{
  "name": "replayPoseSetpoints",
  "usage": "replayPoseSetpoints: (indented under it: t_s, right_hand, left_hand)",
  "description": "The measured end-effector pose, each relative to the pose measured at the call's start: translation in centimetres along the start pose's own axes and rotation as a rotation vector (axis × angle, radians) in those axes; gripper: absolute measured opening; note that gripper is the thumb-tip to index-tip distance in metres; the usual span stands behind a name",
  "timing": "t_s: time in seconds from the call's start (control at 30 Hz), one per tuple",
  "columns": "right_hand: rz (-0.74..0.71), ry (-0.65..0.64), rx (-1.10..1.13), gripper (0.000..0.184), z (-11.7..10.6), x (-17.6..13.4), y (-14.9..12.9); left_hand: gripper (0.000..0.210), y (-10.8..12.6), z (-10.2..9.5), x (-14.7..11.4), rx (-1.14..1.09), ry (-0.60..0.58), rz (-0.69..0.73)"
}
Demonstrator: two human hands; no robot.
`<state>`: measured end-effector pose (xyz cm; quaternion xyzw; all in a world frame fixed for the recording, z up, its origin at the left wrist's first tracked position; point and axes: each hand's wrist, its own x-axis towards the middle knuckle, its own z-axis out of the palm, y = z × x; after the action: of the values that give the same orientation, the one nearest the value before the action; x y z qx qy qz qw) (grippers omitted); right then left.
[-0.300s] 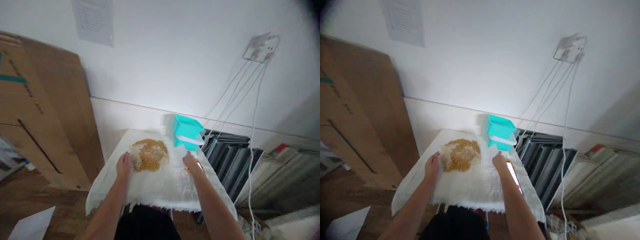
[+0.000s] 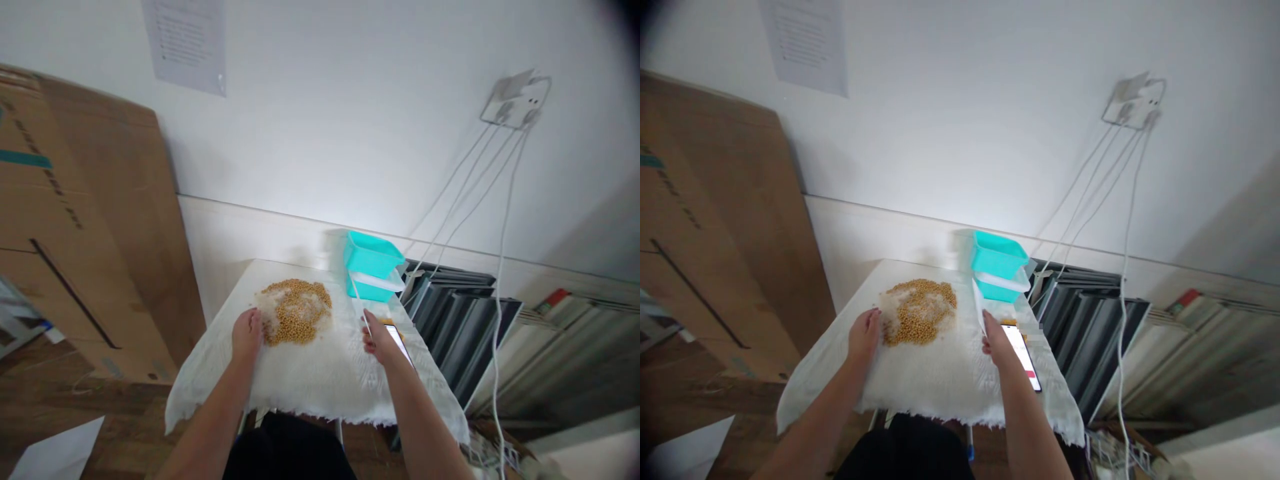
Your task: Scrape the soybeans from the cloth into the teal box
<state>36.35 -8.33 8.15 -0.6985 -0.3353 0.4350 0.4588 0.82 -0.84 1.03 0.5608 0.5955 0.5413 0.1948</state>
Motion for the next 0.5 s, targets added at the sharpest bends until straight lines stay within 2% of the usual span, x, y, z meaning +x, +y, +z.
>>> replayPoseSetpoints:
  t_s: [0.03, 0.13, 0.17, 0.23, 0.3, 0.4, 0.5]
  right_hand:
    - [0.088, -0.118, 0.192, 0.035, 0.7, -0.5, 0.1]
    - [0.152, -0.508, 0.550, 0.038, 2.5, -1.7, 0.4]
    - [0.150, -0.615, 0.606, 0.042, 2.9, -2.0, 0.4]
    - [0.135, -0.783, 0.652, 0.050, 3.7, -2.6, 0.3]
    - [0.118, -0.895, 0.660, 0.055, 4.6, -3.2, -0.1]
    - [0.111, -0.979, 0.654, 0.057, 6.3, -4.3, -0.7]
    - [0.113, -0.986, 0.555, 0.055, 8.1, -5.1, -1.0]
  left_hand:
    - [0.042, 0.5, 0.0, -0.3, 0.027, 0.003, 0.059]
    - [0.040, 2.8, -0.1, -1.4, 0.098, -0.011, 0.190]
    - [0.042, 3.8, 0.0, -1.8, 0.119, -0.065, 0.192]
    - [0.050, 6.1, 0.4, -2.6, 0.143, -0.272, 0.146]
    - [0.056, 8.4, 1.1, -3.1, 0.038, -0.439, 0.070]
    - [0.050, 11.2, 2.7, -3.7, -0.292, -0.717, -0.093]
    - [0.051, 12.4, 3.8, -4.1, -0.598, -0.781, -0.288]
